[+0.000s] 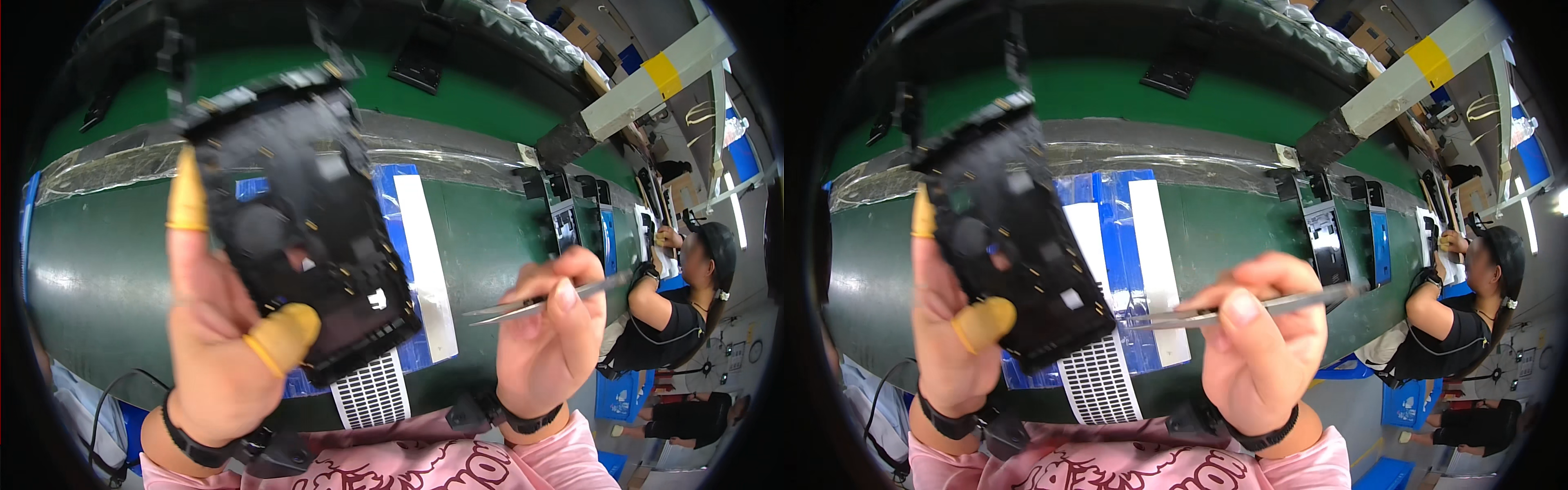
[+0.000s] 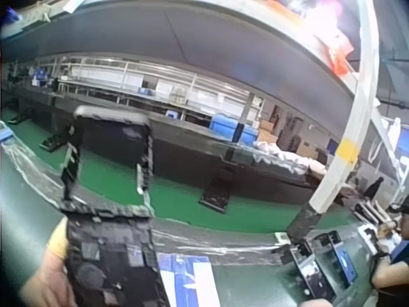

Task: Assembling or repairing plastic housings for electronic devices on an industrial production line.

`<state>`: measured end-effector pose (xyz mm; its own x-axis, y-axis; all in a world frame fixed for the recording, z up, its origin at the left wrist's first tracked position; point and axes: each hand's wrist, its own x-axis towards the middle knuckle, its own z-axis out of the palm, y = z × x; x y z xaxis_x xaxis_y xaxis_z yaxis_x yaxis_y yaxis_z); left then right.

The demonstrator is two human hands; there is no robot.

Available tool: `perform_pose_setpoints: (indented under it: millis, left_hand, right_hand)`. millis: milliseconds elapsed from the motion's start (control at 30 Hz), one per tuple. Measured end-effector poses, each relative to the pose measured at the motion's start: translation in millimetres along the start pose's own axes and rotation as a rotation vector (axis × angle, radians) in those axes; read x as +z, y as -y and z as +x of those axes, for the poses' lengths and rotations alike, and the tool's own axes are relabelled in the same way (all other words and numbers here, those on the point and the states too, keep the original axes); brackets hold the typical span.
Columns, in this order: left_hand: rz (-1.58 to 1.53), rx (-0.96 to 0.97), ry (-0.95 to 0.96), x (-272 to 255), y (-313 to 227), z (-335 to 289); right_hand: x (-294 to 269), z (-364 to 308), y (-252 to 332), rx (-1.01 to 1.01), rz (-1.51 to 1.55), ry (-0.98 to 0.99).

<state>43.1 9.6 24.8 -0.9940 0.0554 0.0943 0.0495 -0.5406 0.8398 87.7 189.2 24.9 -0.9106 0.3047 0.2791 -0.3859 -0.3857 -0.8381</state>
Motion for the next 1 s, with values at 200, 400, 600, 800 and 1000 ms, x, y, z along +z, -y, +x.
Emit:
perform_pose_setpoints:
  millis: [200, 400, 600, 800, 1000]
  left_hand:
    - [-0.028, 0.089, -0.009, -8.4, -8.7, 10.1]
    - [-0.267, -0.026, -0.232, -14.0, -7.6, 17.8]
    - [-0.321, -0.022, -0.323, -16.9, -7.4, 15.5]
    - [-0.321, -0.031, -0.086, -19.7, -5.8, 15.9]
    - [-0.340, -0.050, -0.014, -11.1, -3.5, 18.4]
  right_hand:
    - [-5.2, -14.1, -33.7, 0.355, -0.309, -0.050]
    - [-11.6, 0.1, -47.6, 0.429, -0.275, -0.050]
    - [-14.1, -0.7, -49.8, 0.453, -0.286, -0.040]
    - [-11.9, -1.1, -49.1, 0.440, -0.309, -0.043]
    - [-12.1, -1.1, -48.5, 0.453, -0.261, -0.086]
